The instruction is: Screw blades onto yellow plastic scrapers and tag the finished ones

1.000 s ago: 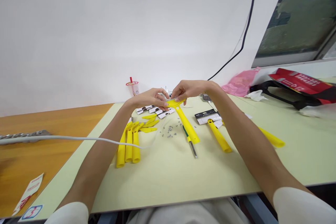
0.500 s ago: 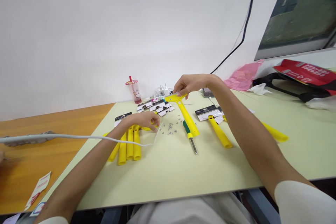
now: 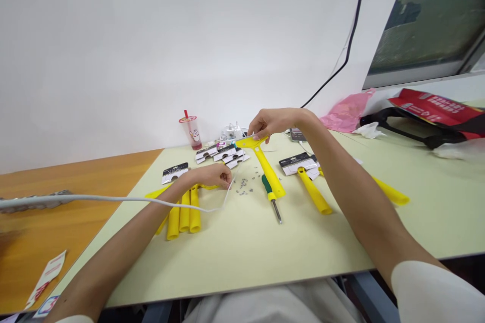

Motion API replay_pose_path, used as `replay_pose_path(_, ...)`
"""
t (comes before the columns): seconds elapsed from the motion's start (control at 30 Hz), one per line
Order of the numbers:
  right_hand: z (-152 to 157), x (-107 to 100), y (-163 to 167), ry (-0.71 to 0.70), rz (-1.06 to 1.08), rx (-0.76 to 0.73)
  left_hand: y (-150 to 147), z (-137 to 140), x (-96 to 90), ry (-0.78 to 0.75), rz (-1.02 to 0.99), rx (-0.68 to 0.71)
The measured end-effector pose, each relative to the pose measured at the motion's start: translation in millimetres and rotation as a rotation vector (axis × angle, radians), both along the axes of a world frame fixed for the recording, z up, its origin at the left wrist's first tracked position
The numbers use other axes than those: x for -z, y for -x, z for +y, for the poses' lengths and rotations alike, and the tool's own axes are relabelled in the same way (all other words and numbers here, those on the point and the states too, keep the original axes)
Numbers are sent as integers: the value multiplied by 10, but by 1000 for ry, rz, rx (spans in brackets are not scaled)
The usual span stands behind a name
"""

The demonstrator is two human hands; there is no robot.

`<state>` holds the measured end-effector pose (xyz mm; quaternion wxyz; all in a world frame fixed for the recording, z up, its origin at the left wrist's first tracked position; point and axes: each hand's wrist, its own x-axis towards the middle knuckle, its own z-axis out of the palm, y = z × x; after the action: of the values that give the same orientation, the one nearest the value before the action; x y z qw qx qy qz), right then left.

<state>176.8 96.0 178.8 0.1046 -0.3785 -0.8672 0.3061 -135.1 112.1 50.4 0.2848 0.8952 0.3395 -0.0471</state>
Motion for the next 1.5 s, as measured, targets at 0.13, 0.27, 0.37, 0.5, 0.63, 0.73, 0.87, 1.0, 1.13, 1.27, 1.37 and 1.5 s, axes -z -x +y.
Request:
replay_pose_path(0.13, -1, -9, 4, 7, -11, 1, 15, 6, 7, -38, 25, -26)
replay_pose_path(0.27, -13, -11, 16, 8, -4, 11, 76, -16, -188, -116, 4, -71)
replay_pose_path(0.37, -4, 11, 31, 20, 53, 21, 93, -59, -514, -219, -130, -130)
replay_pose_path(0.5, 33, 52, 55, 38, 120, 3, -79, -169, -961, -331, -446, -210)
replay_pose_path(0.63, 58, 103, 99, 15, 194, -2, -396, -222, -1123, -295, -538, -163)
replay_pose_path(0.73, 83, 189, 150, 82, 257, 38, -555, -151, -1055, -146, -531, -176)
replay_pose_path(0.87, 217, 405, 232, 256, 324, 83, -566, 35, -904, -70, -481, -257)
replay_pose_path(1.0, 436, 658, 316, 393, 457, 162, -481, 209, -798, -88, -445, -281)
replay_pose_path(1.13, 571, 807, 352, 553, 584, 222, -408, 345, -707, -106, -443, -309)
replay_pose_path(1.27, 568, 832, 346, 629, 666, 229, -357, 448, -636, -113, -469, -310)
replay_pose_path(1.37, 547, 825, 356, 644, 687, 218, -343, 480, -619, -146, -449, -297)
replay_pose_path(1.5, 557, 827, 378, 608, 697, 241, -357, 459, -637, -205, -441, -293)
